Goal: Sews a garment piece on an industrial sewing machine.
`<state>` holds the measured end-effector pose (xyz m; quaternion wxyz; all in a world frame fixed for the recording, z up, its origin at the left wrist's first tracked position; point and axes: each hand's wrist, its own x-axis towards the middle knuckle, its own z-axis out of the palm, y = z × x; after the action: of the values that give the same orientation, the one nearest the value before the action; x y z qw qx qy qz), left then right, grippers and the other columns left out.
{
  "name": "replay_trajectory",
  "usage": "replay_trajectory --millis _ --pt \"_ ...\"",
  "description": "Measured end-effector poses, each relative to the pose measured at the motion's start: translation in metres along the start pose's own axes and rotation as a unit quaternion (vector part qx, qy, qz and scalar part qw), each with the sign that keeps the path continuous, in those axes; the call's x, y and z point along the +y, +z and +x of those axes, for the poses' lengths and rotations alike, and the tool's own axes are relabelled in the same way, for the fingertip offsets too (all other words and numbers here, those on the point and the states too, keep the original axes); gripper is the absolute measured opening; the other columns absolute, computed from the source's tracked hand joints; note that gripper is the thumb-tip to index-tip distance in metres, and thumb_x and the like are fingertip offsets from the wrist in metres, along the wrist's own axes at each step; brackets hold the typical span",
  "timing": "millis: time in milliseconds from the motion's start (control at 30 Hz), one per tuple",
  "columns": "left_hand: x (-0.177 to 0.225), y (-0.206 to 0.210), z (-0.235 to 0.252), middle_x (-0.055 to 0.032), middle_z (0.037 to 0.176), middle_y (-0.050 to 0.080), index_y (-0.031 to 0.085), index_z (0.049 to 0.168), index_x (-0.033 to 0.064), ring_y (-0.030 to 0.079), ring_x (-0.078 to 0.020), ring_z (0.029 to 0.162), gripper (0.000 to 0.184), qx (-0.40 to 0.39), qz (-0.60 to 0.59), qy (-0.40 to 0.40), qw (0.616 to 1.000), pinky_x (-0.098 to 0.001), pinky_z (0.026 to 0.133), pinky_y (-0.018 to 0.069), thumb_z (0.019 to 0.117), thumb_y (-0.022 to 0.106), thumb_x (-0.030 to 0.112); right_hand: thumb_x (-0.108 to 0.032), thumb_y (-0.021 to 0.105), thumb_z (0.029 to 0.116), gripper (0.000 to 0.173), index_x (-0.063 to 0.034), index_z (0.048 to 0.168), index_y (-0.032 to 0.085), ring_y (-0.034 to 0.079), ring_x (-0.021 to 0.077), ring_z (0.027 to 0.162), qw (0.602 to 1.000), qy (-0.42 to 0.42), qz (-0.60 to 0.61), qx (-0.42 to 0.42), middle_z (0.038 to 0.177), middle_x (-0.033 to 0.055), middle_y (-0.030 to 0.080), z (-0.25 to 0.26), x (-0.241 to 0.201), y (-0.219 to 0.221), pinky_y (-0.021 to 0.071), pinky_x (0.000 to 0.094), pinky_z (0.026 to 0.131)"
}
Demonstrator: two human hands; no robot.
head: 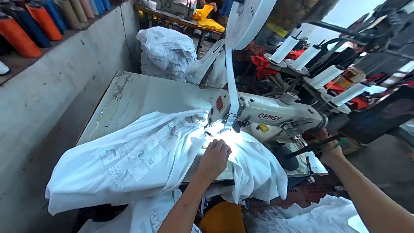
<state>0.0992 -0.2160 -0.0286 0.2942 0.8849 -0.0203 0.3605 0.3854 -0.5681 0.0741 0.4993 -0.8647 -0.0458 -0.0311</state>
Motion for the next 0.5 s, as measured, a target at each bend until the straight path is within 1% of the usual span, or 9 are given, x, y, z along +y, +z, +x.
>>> replay_trajectory --millis 67,100,133,167,233,333,400,433,500 --pt "0.004 -0.002 -0.001 -0.0107 0.105 0.069 0.072 0.100 0.0069 0.066 -0.0276 0.109 0.022 -0.019 0.007 -0.023 1.000 -0.0404 0.104 0.0507 0.1035 0.054 0.020 -0.038 0.039 0.1108 0.041 -0.0084 0.132 0.057 0.054 0.0098 0.069 0.996 -0.003 -0.089 -0.010 0.102 0.0053 0.065 -0.017 -0.021 -0.006 0.0485 0.0311 0.061" --pt "0.006 -0.002 0.000 -0.0121 0.108 0.070 0.072 0.101 0.0062 0.066 -0.0294 0.112 0.021 -0.026 0.008 -0.030 0.999 -0.0433 0.106 0.0495 0.1027 0.055 0.019 -0.031 0.042 0.1104 0.040 -0.0036 0.136 0.057 0.057 0.0167 0.075 0.994 0.010 -0.107 0.012 0.109 0.0125 0.066 -0.022 -0.028 -0.010 0.0512 0.0394 0.067" --pt "0.008 -0.002 0.001 -0.0134 0.109 0.070 0.072 0.101 0.0057 0.067 -0.0309 0.112 0.020 -0.026 0.009 -0.033 0.999 -0.0452 0.106 0.0499 0.1020 0.056 0.018 -0.028 0.042 0.1102 0.040 -0.0012 0.135 0.057 0.059 0.0196 0.076 0.992 0.027 -0.107 0.054 0.108 0.0153 0.066 -0.023 -0.031 -0.016 0.0525 0.0427 0.068" --pt "0.009 -0.002 0.002 -0.0145 0.109 0.070 0.073 0.101 0.0051 0.067 -0.0323 0.112 0.020 -0.024 0.008 -0.033 0.999 -0.0467 0.105 0.0508 0.1013 0.058 0.018 -0.028 0.038 0.1110 0.041 -0.0009 0.135 0.055 0.059 0.0195 0.074 0.989 0.052 -0.085 0.107 0.106 0.0149 0.064 -0.022 -0.031 -0.024 0.0524 0.0418 0.067" --pt "0.009 -0.001 0.003 -0.0151 0.105 0.070 0.072 0.099 0.0045 0.067 -0.0331 0.107 0.019 -0.002 0.005 -0.015 1.000 -0.0480 0.101 0.0523 0.1001 0.058 0.017 -0.027 0.031 0.1123 0.042 -0.0007 0.139 0.050 0.062 0.0214 0.080 0.970 0.099 0.002 0.223 0.115 0.0162 0.065 -0.021 -0.031 -0.042 0.0535 0.0418 0.071" --pt "0.009 0.001 0.002 -0.0157 0.103 0.070 0.072 0.099 0.0035 0.068 -0.0336 0.105 0.024 0.024 0.005 0.018 1.000 -0.0502 0.102 0.0508 0.1009 0.054 0.019 -0.015 0.039 0.1082 0.041 -0.0016 0.146 0.041 0.061 0.0252 0.092 0.907 0.123 0.162 0.368 0.122 0.0187 0.057 -0.035 -0.042 -0.046 0.0545 0.0427 0.077" --pt "0.009 0.001 0.002 -0.0147 0.101 0.070 0.071 0.098 0.0044 0.067 -0.0339 0.102 0.026 0.031 0.007 0.030 0.999 -0.0484 0.097 0.0524 0.1011 0.052 0.021 -0.014 0.040 0.1078 0.043 -0.0016 0.149 0.041 0.061 0.0301 0.104 0.866 0.127 0.233 0.423 0.131 0.0225 0.056 -0.050 -0.048 -0.031 0.0544 0.0471 0.083" --pt "0.009 0.001 0.003 -0.0140 0.099 0.069 0.071 0.097 0.0046 0.066 -0.0336 0.099 0.026 0.035 0.005 0.035 0.999 -0.0462 0.093 0.0534 0.1008 0.051 0.021 -0.016 0.039 0.1082 0.042 -0.0025 0.148 0.043 0.062 0.0294 0.100 0.851 0.127 0.253 0.442 0.127 0.0220 0.057 -0.057 -0.049 -0.019 0.0539 0.0464 0.080" --pt "0.010 0.001 0.003 -0.0141 0.099 0.068 0.071 0.097 0.0040 0.066 -0.0338 0.098 0.027 0.037 0.000 0.038 0.999 -0.0452 0.091 0.0539 0.1011 0.051 0.022 -0.022 0.042 0.1099 0.041 -0.0016 0.146 0.043 0.060 0.0243 0.086 0.848 0.107 0.268 0.445 0.115 0.0188 0.058 -0.081 -0.051 0.009 0.0531 0.0421 0.074"
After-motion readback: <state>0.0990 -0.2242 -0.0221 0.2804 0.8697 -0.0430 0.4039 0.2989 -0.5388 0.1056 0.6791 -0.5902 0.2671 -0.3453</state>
